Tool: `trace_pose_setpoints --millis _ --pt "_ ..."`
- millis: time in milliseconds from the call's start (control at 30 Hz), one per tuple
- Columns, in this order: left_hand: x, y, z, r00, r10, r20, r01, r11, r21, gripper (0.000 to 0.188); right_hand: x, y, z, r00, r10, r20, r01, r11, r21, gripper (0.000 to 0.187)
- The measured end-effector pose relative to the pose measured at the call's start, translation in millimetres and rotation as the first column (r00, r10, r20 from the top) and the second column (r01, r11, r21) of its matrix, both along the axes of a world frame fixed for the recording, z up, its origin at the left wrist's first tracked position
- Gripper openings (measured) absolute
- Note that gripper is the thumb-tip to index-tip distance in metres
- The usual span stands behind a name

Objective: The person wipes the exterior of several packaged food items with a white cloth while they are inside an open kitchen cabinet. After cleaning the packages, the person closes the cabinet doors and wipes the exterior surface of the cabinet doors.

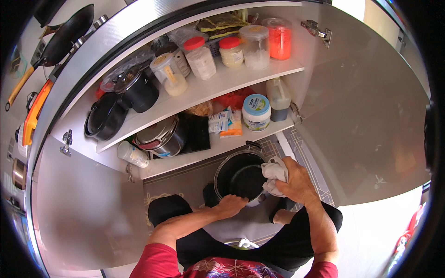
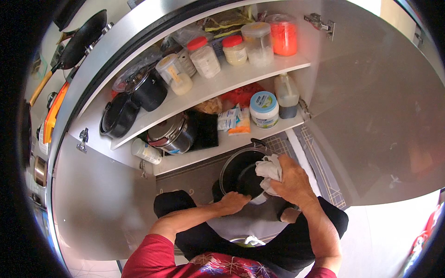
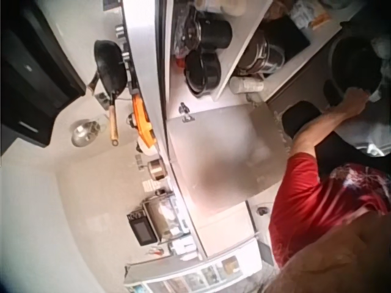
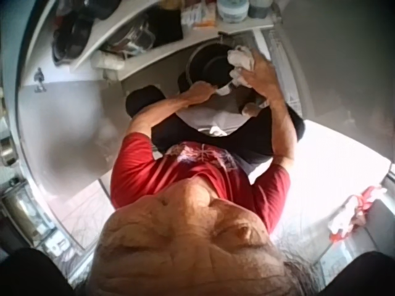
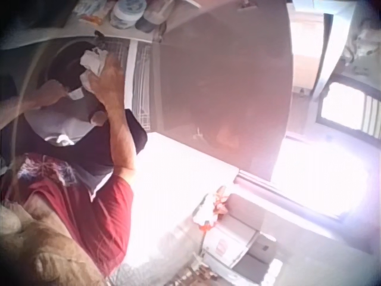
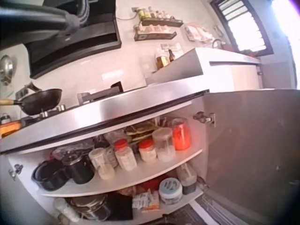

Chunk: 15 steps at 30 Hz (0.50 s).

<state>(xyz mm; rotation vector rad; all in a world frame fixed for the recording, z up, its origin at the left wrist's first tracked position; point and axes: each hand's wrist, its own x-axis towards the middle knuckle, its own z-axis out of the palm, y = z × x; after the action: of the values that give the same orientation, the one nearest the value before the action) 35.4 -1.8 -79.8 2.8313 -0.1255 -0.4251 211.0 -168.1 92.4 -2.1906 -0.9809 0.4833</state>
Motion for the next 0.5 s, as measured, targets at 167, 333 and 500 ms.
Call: trace_pose_setpoints --millis 167,333,500 --pt "13.8 -2.9 -36.5 0.996 -0.080 -0.029 0.081 0.994 0.070 0.014 -1.9 -0.2 -11.7 1.000 0.018 -0.015 -0.017 0.998 0.059 0.049" --pt "26.6 -7.4 -54.4 0.989 -0.137 -0.059 0.140 0.989 0.053 0.016 3.3 -1.7 -18.4 0.999 0.037 -0.010 -0.036 0.997 0.061 0.053" --pt "26.2 -11.0 -85.7 0.987 -0.158 -0.023 0.159 0.986 0.050 0.015 3.2 2.9 -9.8 0.999 0.032 -0.005 -0.031 0.997 0.074 0.050"
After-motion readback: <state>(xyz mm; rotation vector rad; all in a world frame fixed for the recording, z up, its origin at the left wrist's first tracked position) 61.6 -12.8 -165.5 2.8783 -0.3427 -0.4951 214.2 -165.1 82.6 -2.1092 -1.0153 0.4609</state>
